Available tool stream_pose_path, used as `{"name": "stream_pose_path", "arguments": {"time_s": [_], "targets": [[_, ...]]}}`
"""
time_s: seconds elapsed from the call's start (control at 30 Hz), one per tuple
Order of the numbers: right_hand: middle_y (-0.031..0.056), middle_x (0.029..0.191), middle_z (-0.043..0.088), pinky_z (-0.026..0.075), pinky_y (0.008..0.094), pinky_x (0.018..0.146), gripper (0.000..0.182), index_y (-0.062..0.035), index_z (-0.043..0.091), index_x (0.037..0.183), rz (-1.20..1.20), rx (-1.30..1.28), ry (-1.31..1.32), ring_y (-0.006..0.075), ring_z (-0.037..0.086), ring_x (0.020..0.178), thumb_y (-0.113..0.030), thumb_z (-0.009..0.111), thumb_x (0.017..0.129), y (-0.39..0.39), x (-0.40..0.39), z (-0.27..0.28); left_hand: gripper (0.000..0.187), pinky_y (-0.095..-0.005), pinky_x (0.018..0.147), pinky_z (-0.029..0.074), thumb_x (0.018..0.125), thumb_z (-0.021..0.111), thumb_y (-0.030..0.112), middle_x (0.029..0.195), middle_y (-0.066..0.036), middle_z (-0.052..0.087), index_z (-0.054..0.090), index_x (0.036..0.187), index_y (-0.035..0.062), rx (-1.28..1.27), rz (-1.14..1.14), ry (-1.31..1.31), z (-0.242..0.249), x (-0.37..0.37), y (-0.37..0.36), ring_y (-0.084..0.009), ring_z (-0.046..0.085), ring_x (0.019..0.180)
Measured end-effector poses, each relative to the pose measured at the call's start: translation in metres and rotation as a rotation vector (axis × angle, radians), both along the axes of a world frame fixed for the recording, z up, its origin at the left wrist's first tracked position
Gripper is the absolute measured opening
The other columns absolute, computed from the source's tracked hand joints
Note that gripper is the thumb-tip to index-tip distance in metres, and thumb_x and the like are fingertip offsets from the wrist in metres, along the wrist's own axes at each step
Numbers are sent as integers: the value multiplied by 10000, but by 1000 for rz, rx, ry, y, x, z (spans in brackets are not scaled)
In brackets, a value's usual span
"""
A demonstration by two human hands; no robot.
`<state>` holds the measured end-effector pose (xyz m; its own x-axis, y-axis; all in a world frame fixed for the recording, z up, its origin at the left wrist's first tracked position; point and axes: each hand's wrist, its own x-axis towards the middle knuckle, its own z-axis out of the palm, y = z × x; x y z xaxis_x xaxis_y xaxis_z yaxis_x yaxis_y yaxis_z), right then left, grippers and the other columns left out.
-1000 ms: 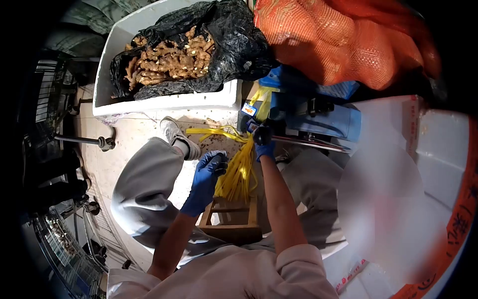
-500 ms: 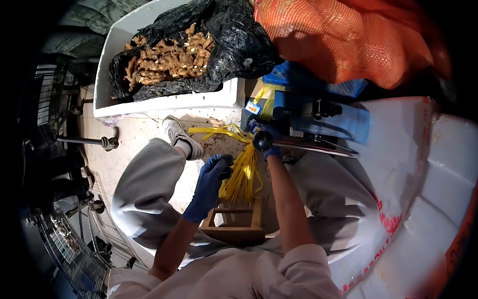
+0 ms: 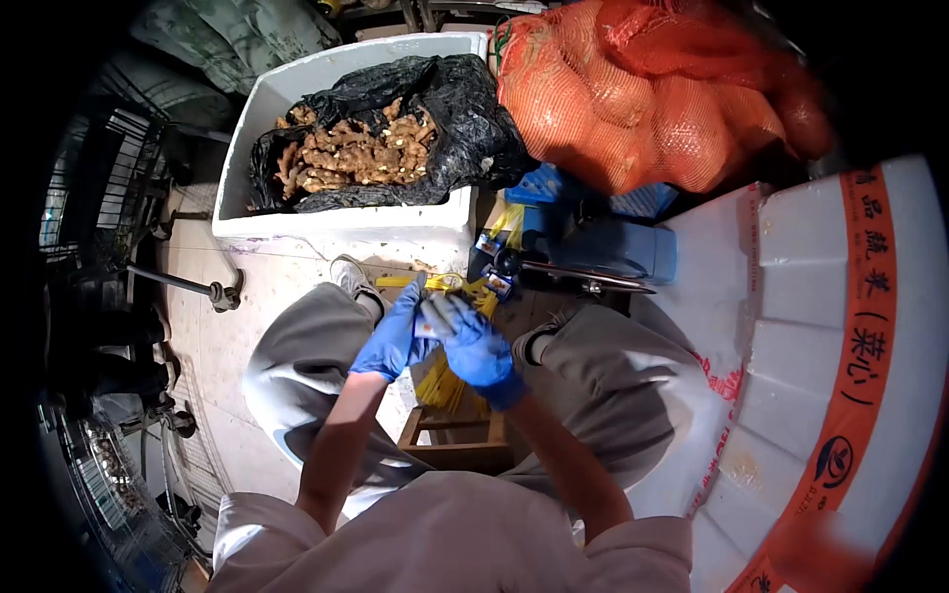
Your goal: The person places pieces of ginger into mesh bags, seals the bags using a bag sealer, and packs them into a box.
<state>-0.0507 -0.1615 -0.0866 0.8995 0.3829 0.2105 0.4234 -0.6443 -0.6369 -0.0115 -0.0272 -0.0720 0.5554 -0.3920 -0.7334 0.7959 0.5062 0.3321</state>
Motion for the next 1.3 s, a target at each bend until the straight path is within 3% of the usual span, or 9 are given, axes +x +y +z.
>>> {"name": "stream_pose_path", "arguments": {"time_s": [0.03,0.07,0.2,0.27,0.47,0.67,1.13,1.23,1.3], "targets": [[71,1197,386,343,296,841,444,-116,390,1178,78,152,76,207,424,1045,-101,376,735,3,-11,5,362,-228,678,454,866,341,290,905,-104,562,438,1060,1,-924,-120,-33,2,14,7,-149,532,696],[65,1175,409,364,294,810,443,-119,401,1169,165,-164,-135,192,438,1031,-96,401,727,-3,-15,34,295,-252,680,464,849,389,207,928,-125,559,448,1036,-14,-200,52,-129,29,20,3,-166,552,730],[53,1157,426,381,289,782,440,-124,422,1147,227,-183,-137,171,441,1027,-106,449,708,-5,-29,64,243,-255,685,470,829,414,109,877,-114,572,473,1005,-48,33,206,-323,77,40,24,-178,571,735],[4,1155,442,436,273,698,447,-167,462,1113,183,-217,-147,151,462,1007,-77,484,676,-6,-31,72,214,-252,697,463,829,428,131,863,-101,579,496,960,-25,24,216,-490,94,48,33,-174,571,757],[69,1118,461,303,321,881,442,-117,475,1096,319,-134,6,229,373,1085,-299,573,706,-10,-19,91,207,-225,640,430,837,436,175,775,-68,561,512,897,-8,208,203,-779,128,41,29,-119,531,677],[101,826,569,427,249,618,279,-23,551,914,-185,706,124,169,544,688,-147,622,674,-21,40,149,157,-201,619,415,817,482,151,754,-51,563,515,855,2,261,58,-774,144,12,4,-91,519,644],[72,648,570,415,242,567,138,5,560,752,-221,623,221,131,530,590,-125,575,709,-12,41,198,289,-210,808,349,794,522,201,994,-36,515,488,1014,18,260,131,-1024,175,4,6,-82,462,908],[70,675,567,419,237,599,142,-1,556,757,-184,564,163,120,528,632,-123,595,695,-10,39,197,216,-206,763,362,757,560,127,926,-34,529,524,938,14,290,179,-913,200,9,4,-89,473,855],[67,697,566,419,235,611,144,-5,556,761,-180,579,171,114,528,657,-122,600,690,-9,41,194,149,-204,701,371,710,593,62,825,-31,527,553,845,11,470,165,-1209,193,17,4,-90,474,767]]}}
